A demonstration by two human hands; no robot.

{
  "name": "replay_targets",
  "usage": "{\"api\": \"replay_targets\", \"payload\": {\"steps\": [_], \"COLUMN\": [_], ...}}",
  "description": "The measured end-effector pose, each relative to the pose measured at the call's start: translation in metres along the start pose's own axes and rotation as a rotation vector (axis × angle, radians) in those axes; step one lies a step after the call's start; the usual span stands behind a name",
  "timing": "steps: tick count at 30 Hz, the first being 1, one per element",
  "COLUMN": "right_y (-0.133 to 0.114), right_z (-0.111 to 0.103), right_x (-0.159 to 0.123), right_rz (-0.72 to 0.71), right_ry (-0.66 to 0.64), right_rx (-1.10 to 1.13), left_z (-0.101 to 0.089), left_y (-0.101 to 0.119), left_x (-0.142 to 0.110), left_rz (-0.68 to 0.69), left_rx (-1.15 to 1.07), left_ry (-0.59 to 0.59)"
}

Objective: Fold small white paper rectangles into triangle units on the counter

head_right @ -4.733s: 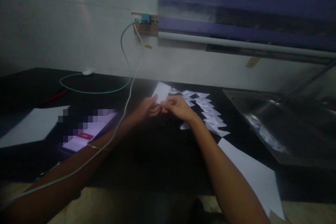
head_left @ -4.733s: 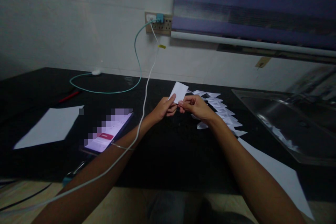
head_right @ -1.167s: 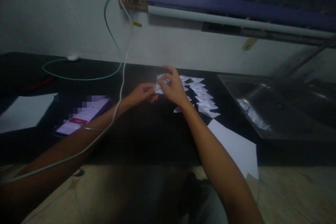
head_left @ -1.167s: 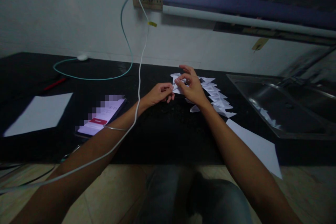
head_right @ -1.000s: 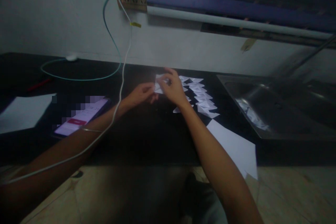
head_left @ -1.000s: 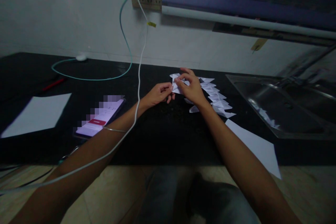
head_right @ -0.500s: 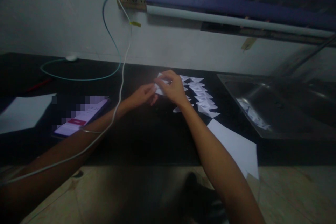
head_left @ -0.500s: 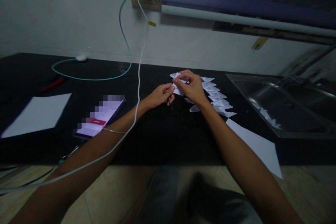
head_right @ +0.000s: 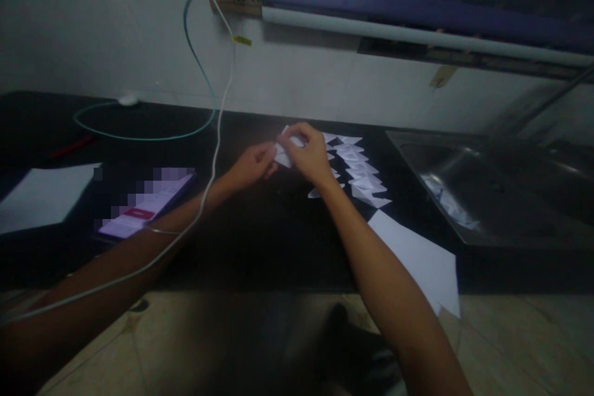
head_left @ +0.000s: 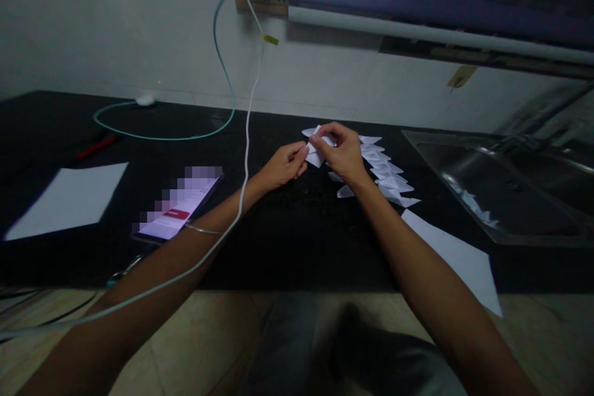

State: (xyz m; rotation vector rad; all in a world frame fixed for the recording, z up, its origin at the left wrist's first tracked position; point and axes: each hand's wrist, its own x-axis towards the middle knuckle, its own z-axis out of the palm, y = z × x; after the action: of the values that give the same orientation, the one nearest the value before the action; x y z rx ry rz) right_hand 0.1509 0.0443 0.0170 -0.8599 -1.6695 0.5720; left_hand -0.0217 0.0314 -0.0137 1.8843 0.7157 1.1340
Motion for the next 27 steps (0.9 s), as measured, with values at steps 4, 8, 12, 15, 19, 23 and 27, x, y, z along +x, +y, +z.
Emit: {"api": "replay_targets", "payload": {"steps": [4,8,12,15,19,23,27], "right_y": [0.004,0.01,0.016,0.018,0.017,0.014,0.008], "right_z": [0.001,0.005,0.011,0.015,0.016,0.012,0.008], "right_x": [0.001,0.001,-0.003,-0.006,-0.006,-0.004,-0.004], "right_rz": [0.021,0.16,0.302,0.336,0.352,0.366,0.371], "right_ry": [0.023,-0.016,-0.057,-0.024,0.019,0.017,-0.013], "right_rx": [0.009,0.071,0.215,0.234,0.238,0.286,0.29], "left_z": [0.001,0.0,-0.003,-0.003,-0.002,-0.004,-0.007], "left_y": [-0.003,0.0,0.005,0.007,0.003,-0.002,-0.007], "left_x": [0.001,0.002,0.002,0.001,0.001,0.002,0.004], "left_rz": [0.013,-0.013,-0.04,-0.061,-0.054,-0.025,0.027], "left_rx": [-0.054,-0.122,-0.084,-0.074,-0.1,-0.114,-0.114], "left_ry": [-0.007,0.059,0.127,0.128,0.125,0.129,0.105]}}
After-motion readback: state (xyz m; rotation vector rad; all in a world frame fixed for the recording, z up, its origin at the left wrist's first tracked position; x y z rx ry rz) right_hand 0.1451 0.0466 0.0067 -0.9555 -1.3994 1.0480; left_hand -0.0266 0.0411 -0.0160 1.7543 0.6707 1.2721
